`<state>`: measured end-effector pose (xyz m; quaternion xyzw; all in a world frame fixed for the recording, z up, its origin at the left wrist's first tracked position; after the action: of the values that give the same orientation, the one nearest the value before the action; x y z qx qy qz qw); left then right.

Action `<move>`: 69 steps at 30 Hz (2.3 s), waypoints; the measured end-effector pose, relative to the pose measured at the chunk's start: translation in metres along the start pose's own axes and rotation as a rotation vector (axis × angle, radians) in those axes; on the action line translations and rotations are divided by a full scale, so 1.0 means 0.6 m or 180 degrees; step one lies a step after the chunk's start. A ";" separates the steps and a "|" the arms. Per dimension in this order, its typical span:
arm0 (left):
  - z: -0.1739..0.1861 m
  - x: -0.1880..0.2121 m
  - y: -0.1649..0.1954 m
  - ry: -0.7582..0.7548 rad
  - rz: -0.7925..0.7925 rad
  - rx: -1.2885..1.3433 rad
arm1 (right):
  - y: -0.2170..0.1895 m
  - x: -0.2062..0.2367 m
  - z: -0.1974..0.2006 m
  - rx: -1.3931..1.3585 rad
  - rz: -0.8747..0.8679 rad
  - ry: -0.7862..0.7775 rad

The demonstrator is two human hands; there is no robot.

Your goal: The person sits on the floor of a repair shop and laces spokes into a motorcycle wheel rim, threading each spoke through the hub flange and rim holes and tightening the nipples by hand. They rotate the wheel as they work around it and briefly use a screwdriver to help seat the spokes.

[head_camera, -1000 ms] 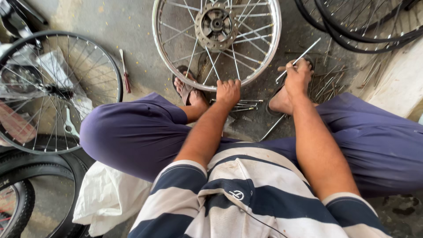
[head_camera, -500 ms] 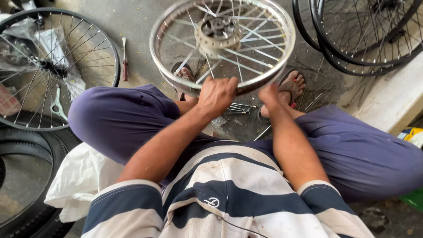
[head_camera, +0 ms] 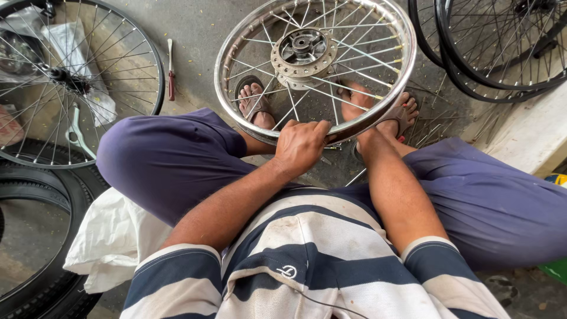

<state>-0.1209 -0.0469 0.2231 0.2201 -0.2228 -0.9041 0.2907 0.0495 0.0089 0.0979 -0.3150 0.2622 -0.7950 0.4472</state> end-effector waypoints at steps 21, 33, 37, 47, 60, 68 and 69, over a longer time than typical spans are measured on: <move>-0.004 -0.001 0.007 0.0031 0.0000 0.0128 | 0.031 -0.014 -0.010 -0.0354 -0.0018 -0.0287; -0.010 0.003 0.004 -0.0119 0.0057 0.0178 | 0.025 -0.029 -0.006 -0.0390 -0.0173 0.0012; -0.011 0.003 0.007 -0.0143 0.0015 0.0138 | 0.018 -0.024 -0.006 -0.0461 0.0051 0.0066; 0.012 -0.004 0.012 0.0012 0.0050 0.0243 | -0.011 -0.030 -0.001 -0.0746 0.0255 0.0173; -0.061 -0.129 -0.166 0.0213 0.0607 -0.0070 | -0.008 -0.017 -0.023 -0.1829 0.0010 -0.0431; -0.149 -0.235 -0.250 -0.1259 0.0245 -0.0533 | -0.014 -0.022 -0.021 -0.1878 -0.0170 -0.0426; -0.153 -0.239 -0.249 -0.1464 0.0198 -0.0563 | -0.005 -0.018 -0.015 -0.1899 -0.0231 -0.0278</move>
<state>-0.0312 0.1265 0.1082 -0.0248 -0.2098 -0.9370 0.2782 0.0458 0.0211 0.0911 -0.4754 0.4532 -0.6841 0.3171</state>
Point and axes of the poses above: each hand's wrist, its own x-axis away from the middle knuckle, its own z-axis out of the back of the hand, y = z × x, the point moved 9 cm from there along -x, towards the middle knuckle, and after that the axes turned 15 degrees about -z, right-handed, at the moved point
